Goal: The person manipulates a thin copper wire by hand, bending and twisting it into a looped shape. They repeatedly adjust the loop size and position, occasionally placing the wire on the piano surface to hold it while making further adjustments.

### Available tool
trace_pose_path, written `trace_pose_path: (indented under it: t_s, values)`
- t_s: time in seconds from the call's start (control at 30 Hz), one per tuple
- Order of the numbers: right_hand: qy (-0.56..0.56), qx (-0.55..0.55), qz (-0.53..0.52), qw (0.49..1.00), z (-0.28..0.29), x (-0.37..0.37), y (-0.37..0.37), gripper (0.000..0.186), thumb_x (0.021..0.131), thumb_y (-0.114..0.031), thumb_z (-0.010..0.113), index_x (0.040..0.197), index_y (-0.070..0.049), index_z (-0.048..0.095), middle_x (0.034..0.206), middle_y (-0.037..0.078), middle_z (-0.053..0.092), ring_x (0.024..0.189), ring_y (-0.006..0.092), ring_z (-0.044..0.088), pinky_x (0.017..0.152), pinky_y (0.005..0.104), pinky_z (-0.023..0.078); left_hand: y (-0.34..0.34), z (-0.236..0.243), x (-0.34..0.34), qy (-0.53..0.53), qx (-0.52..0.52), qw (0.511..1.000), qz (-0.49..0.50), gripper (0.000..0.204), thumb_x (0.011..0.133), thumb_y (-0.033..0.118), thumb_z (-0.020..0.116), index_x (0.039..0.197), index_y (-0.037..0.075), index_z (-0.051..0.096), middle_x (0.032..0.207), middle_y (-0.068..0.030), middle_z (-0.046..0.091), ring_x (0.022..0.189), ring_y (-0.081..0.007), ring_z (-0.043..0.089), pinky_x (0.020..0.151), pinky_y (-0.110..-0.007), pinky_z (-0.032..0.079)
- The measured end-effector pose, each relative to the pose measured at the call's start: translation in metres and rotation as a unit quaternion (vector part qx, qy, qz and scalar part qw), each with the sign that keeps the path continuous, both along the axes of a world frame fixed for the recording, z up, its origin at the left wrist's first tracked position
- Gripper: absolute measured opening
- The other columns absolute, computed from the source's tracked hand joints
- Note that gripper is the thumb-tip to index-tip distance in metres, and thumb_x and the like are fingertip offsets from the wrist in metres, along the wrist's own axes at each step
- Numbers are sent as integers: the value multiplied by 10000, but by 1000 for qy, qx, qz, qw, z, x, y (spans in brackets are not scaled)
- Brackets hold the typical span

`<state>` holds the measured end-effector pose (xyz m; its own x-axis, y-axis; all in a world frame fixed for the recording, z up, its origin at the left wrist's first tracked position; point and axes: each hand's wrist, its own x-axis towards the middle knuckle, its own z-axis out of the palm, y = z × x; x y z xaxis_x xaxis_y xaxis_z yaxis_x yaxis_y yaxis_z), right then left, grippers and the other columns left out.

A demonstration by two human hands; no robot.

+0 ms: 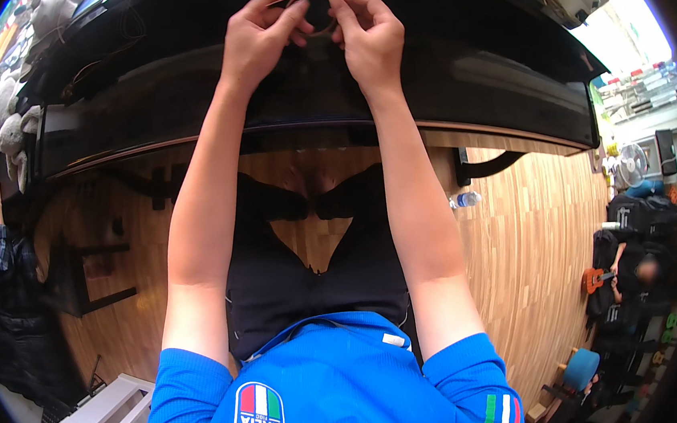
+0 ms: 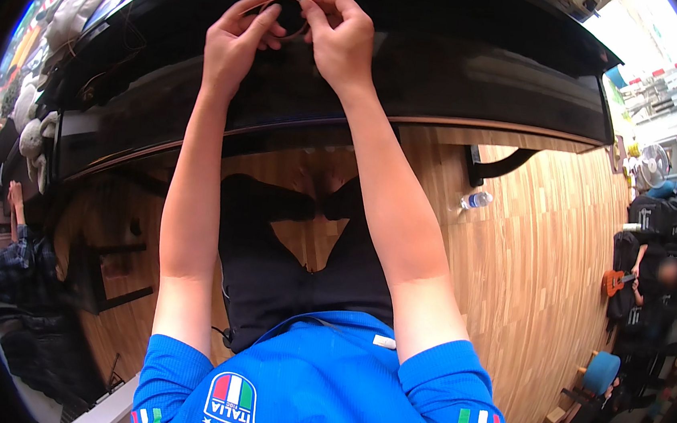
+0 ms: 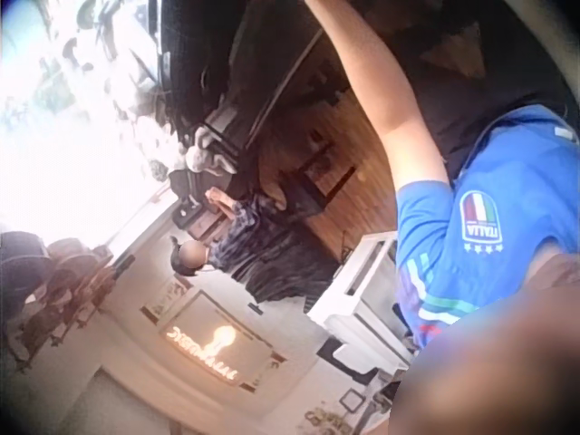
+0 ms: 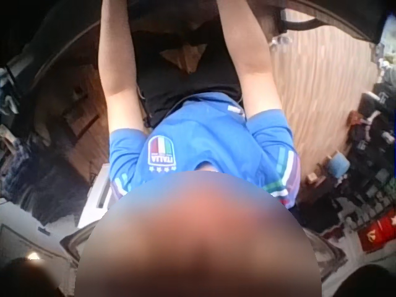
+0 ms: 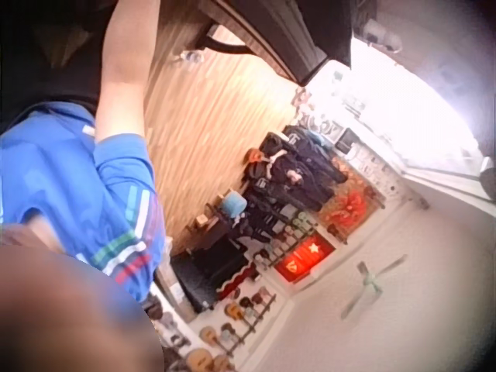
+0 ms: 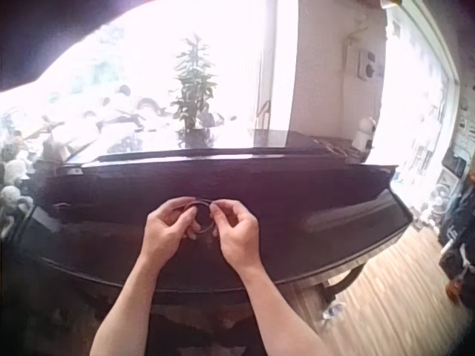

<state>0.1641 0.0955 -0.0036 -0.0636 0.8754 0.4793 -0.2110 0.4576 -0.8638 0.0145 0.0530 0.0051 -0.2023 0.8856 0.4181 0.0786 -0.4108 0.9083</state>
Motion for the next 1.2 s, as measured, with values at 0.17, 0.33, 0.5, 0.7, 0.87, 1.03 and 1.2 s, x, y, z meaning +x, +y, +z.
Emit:
trace_pose_path:
  t_s: [0.17, 0.33, 0.5, 0.7, 0.87, 1.03, 1.2]
  values:
    - [3, -17, 6, 1000, -1, 1, 2, 158, 956, -109, 695, 1046, 22, 690, 845, 60, 702, 621, 79, 590, 552, 225, 473, -2, 6, -10, -32, -41, 995, -90, 628, 1092, 447, 302, 1161, -29, 706, 804, -68, 708, 715, -129, 597, 722, -271, 425]
    - [1, -19, 4, 1000, 1, 0, 0, 160, 962, -110, 688, 1055, 20, 689, 853, 59, 700, 620, 74, 583, 553, 223, 471, -2, 5, -12, -3, -36, 994, -99, 405, 1033, 338, 553, 1135, -11, 730, 795, -38, 701, 738, -98, 604, 719, -233, 445]
    - [8, -26, 3, 1000, 1, 1, 0, 140, 964, -105, 686, 1032, 17, 686, 835, 44, 687, 618, 69, 579, 548, 220, 464, -3, 2, -8, 8, -33, 997, -68, 267, 929, 192, 744, 1104, -9, 743, 832, -41, 728, 755, -83, 653, 694, -218, 512]
    - [17, -32, 12, 999, 5, 0, -3, 129, 972, -104, 676, 1034, 8, 683, 837, 32, 677, 610, 56, 565, 543, 211, 451, 2, 1, -3, 36, -36, 998, 28, 439, 946, 147, 702, 1334, -29, 594, 828, -91, 757, 717, -97, 694, 657, -213, 517]
    - [14, -29, 19, 999, 4, -1, -2, 173, 986, -149, 670, 1074, -2, 697, 826, 27, 677, 595, 49, 548, 529, 204, 435, -6, 8, 2, 17, -8, 998, 68, 602, 963, 177, 688, 1471, -21, 432, 828, -98, 754, 709, -110, 689, 675, -233, 517]
    - [0, -45, 26, 999, 10, -1, -6, 207, 1005, -185, 647, 1084, -4, 707, 799, 19, 669, 574, 43, 525, 515, 198, 413, 2, 1, -8, -29, 7, 999, 38, 325, 998, 230, 656, 1216, -10, 636, 821, -65, 734, 708, -107, 675, 660, -233, 495]
    - [35, -62, 52, 996, 6, 3, -4, 215, 1015, -210, 636, 1071, -18, 716, 781, 0, 642, 564, 26, 484, 500, 181, 371, 2, 1, -8, -36, -12, 999, 20, 327, 1043, 308, 580, 1077, 8, 705, 790, -47, 720, 715, -107, 676, 650, -230, 484]
